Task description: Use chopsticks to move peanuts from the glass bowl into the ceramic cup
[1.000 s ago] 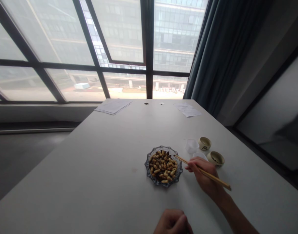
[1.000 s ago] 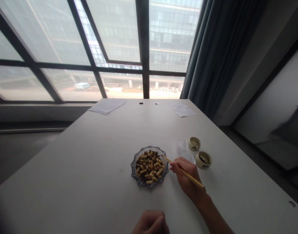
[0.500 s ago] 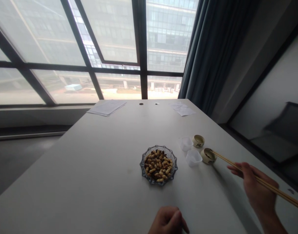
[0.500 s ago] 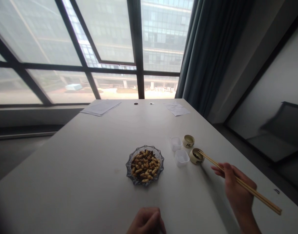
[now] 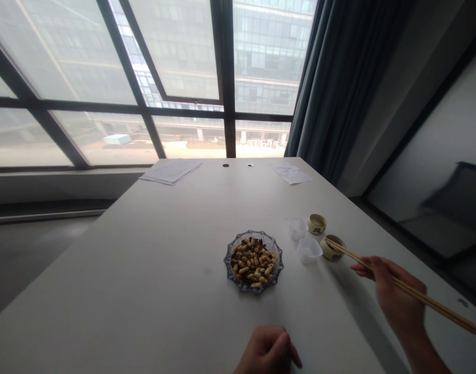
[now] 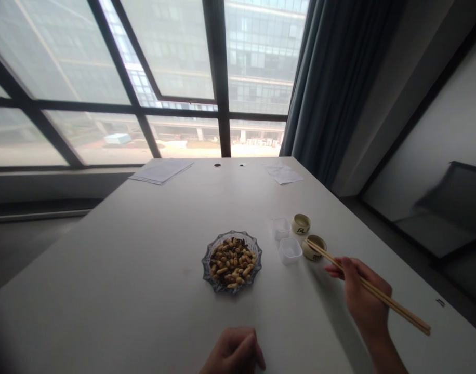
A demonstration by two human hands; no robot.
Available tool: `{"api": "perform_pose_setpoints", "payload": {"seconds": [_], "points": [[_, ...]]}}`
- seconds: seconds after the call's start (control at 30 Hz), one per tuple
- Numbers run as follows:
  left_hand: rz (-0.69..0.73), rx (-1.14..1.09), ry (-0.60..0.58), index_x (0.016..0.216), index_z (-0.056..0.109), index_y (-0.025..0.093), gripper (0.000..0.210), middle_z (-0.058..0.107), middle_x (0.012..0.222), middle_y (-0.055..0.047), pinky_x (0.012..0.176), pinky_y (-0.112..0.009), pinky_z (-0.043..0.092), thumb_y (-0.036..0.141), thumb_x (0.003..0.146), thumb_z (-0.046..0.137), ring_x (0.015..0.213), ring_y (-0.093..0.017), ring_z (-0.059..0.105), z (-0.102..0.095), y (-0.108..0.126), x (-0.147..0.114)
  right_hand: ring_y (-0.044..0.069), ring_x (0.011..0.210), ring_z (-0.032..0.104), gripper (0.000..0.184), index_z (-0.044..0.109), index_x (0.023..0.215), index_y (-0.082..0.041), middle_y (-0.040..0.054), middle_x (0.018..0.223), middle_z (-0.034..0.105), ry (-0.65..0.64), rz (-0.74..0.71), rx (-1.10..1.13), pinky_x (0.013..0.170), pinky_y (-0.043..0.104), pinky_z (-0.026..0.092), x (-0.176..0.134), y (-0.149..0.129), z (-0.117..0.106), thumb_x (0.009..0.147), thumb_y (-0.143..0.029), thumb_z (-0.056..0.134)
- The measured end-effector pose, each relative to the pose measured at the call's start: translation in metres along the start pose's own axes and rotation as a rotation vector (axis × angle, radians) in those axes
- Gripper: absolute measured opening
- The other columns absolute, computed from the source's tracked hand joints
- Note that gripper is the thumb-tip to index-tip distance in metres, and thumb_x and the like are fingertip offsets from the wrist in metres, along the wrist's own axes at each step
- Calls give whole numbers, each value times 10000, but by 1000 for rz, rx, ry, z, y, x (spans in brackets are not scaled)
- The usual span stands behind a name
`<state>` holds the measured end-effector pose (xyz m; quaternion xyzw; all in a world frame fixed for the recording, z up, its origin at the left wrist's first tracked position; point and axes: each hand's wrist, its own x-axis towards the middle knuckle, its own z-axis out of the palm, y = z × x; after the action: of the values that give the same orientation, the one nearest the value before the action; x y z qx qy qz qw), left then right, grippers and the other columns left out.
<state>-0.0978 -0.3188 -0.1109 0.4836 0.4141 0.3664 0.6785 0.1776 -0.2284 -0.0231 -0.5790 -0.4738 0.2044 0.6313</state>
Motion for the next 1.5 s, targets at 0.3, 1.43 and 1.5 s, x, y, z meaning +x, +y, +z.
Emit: {"api": "perform_pose_setpoints", "payload": {"seconds": [0.3,1.43,1.5], "points": [[0,53,-10,640,742,112,952,419,452,16,491,-253,247,998,737,406,441,-99,368,1,4,-1,185,723,683,333,742,777,-199,55,784,718,-790,-369,-24,664,291,545,-27,-40,100,1025,-372,601],[68,95,-22,669,792,88,1015,401,487,0,497,-266,230,996,763,350,495,-119,374,0,-1,1,189,663,749,290,790,841,-184,60,779,773,-618,-214,40,627,280,616,-4,-54,86,980,-412,679],[76,114,-8,677,802,94,1007,402,500,-1,510,-268,245,988,776,347,506,-123,388,-1,-4,1,204,642,769,284,790,864,-169,69,768,788,-391,-116,73,636,281,647,0,-44,66,931,-440,739]]}}
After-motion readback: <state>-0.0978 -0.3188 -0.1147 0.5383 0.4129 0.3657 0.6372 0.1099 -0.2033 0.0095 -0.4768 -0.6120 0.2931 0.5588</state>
